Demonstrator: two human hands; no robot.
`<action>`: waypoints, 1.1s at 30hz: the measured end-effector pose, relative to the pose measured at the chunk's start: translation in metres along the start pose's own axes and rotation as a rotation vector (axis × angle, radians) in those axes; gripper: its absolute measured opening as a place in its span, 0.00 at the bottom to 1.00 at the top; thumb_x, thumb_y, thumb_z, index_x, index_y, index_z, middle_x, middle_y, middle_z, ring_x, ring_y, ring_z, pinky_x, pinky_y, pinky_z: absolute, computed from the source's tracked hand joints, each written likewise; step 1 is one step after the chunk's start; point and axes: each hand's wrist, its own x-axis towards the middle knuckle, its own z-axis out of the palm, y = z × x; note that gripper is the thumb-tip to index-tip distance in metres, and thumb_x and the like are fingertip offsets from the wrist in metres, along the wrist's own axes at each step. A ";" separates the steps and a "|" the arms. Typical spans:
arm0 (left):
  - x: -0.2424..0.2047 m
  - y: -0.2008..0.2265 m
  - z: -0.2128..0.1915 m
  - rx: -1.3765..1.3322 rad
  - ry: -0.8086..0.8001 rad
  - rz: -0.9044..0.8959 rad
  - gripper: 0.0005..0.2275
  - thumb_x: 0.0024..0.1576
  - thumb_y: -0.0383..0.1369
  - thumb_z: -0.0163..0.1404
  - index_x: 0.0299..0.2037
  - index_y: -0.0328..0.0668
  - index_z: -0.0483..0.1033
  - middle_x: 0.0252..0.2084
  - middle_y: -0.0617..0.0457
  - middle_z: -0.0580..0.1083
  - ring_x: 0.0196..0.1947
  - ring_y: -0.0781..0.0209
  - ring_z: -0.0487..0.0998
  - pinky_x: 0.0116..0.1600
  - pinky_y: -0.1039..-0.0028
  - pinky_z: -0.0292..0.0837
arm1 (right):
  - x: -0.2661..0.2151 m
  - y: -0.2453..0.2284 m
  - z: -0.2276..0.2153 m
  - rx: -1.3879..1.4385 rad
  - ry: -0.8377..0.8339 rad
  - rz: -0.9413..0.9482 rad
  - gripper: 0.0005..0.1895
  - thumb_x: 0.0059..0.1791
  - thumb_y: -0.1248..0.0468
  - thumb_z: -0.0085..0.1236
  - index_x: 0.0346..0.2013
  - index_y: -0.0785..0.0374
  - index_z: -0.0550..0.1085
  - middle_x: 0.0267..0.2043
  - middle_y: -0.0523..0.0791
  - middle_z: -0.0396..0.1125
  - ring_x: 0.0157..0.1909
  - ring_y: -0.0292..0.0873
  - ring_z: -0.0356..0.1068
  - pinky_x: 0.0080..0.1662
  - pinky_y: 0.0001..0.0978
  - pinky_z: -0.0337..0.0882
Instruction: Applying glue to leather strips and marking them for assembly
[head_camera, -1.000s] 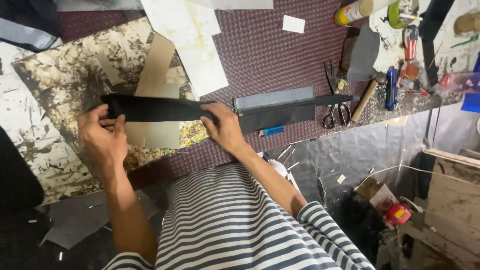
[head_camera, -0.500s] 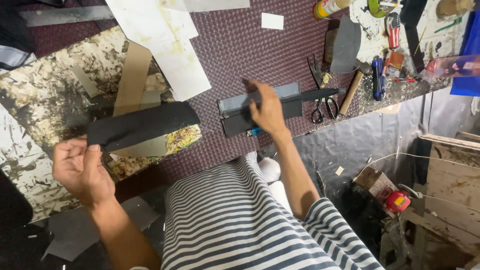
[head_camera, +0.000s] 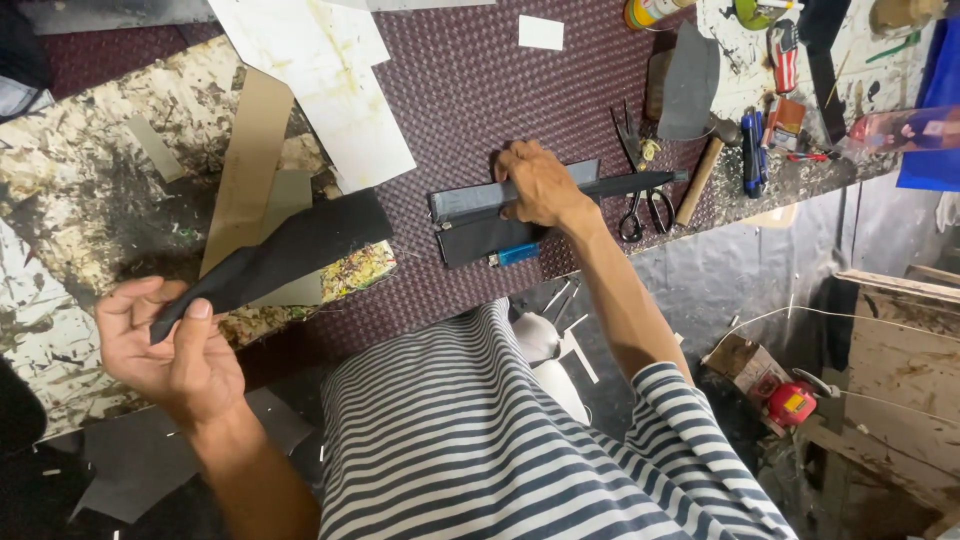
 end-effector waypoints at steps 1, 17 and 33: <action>0.000 -0.002 -0.002 -0.031 -0.010 0.022 0.15 0.55 0.19 0.54 0.51 0.35 0.69 0.40 0.45 0.72 0.42 0.60 0.76 0.49 0.68 0.79 | 0.000 -0.002 -0.003 -0.003 -0.028 0.004 0.25 0.40 0.59 0.75 0.45 0.61 0.69 0.46 0.49 0.65 0.52 0.52 0.63 0.54 0.47 0.63; -0.002 0.003 -0.014 0.053 0.001 0.042 0.15 0.54 0.18 0.53 0.51 0.34 0.68 0.47 0.46 0.69 0.50 0.59 0.74 0.47 0.77 0.72 | -0.008 -0.002 -0.038 0.311 0.143 -0.198 0.06 0.54 0.62 0.56 0.41 0.60 0.77 0.36 0.43 0.75 0.36 0.44 0.73 0.40 0.40 0.66; 0.007 0.019 0.008 0.824 0.113 0.515 0.23 0.59 0.07 0.55 0.62 0.18 0.60 0.59 0.20 0.66 0.60 0.22 0.70 0.66 0.46 0.69 | 0.003 0.025 -0.068 0.304 0.591 -0.112 0.24 0.54 0.60 0.58 0.61 0.70 0.66 0.56 0.57 0.67 0.56 0.60 0.68 0.56 0.53 0.66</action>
